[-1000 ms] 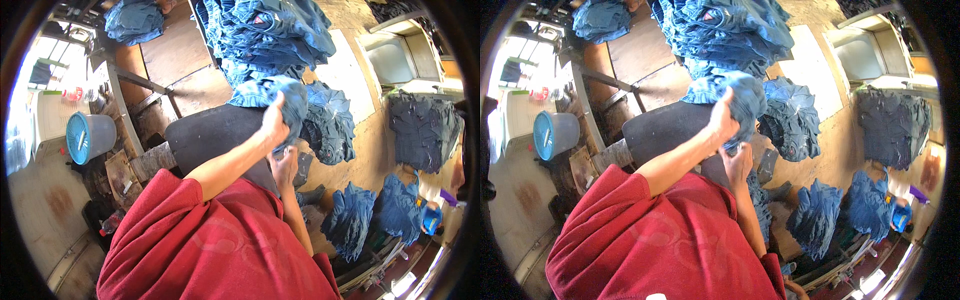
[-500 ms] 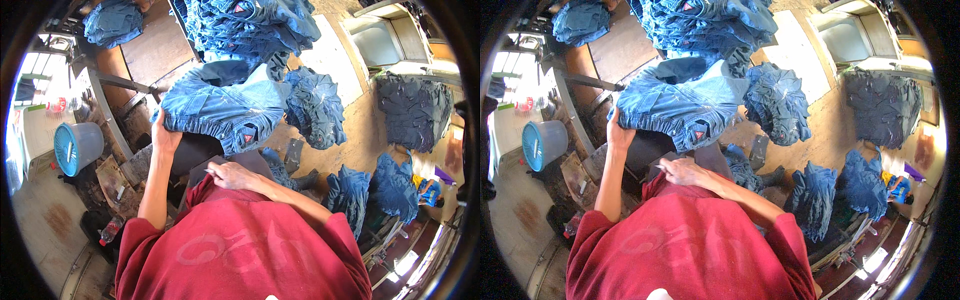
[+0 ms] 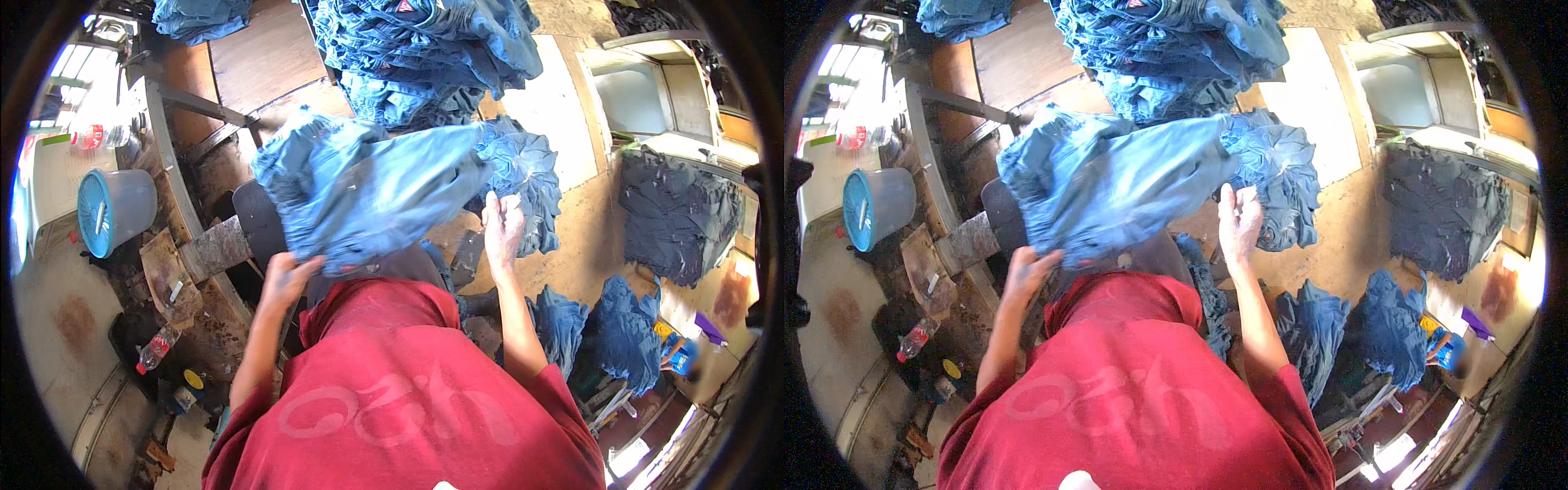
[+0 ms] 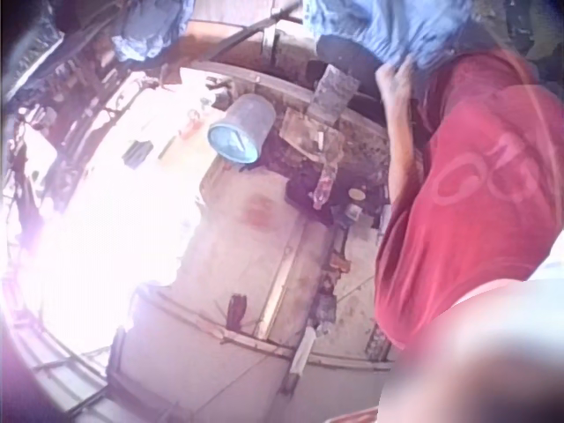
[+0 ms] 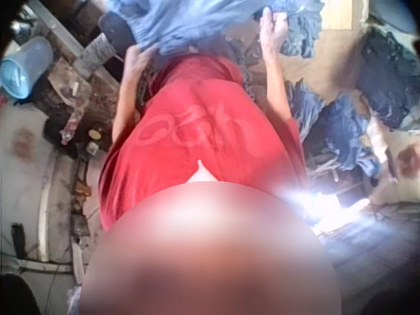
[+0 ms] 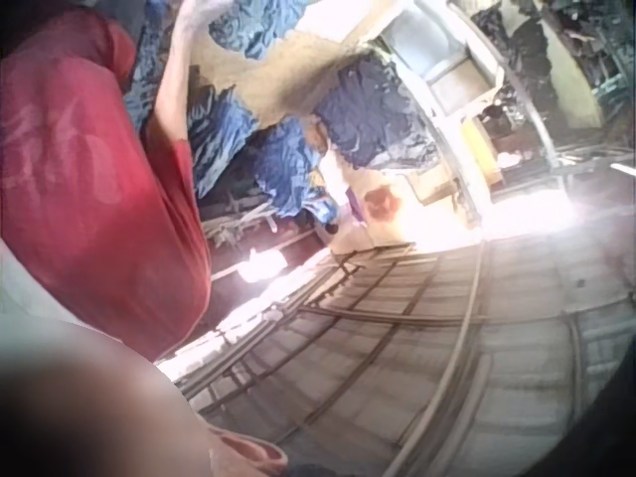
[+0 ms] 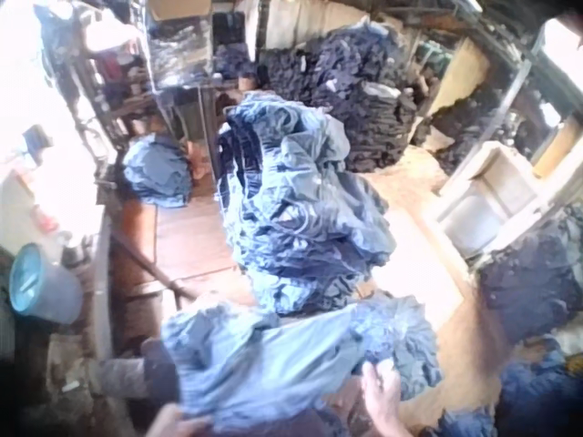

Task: The person repeatedly picks up denim shorts from a pile, places them on a work surface, and uses a small handheld tool to scrape or abrade the fabric surface. The person handles multiple pairs of shorts one at a time, turning them over and working on different areas before moving to the next item.

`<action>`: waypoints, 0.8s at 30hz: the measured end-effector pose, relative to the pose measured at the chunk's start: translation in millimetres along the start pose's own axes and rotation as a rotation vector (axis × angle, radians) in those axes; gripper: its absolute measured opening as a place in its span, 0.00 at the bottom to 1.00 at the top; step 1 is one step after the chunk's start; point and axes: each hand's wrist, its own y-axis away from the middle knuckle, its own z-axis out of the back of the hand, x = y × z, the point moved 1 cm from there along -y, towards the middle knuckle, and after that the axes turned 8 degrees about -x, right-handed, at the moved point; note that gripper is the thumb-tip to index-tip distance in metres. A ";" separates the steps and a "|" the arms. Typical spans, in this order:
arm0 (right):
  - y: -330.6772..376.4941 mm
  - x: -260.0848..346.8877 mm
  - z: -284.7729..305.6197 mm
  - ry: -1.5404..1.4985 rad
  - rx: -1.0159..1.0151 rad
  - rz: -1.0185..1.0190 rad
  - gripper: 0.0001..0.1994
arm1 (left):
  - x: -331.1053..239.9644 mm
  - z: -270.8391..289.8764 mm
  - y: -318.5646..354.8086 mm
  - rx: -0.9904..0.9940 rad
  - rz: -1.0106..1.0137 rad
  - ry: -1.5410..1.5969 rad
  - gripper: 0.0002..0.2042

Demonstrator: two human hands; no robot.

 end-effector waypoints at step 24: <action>36.6 -16.7 -85.5 0.418 0.089 0.142 0.14 | -156.0 -29.9 -262.3 0.370 -0.213 -0.660 0.32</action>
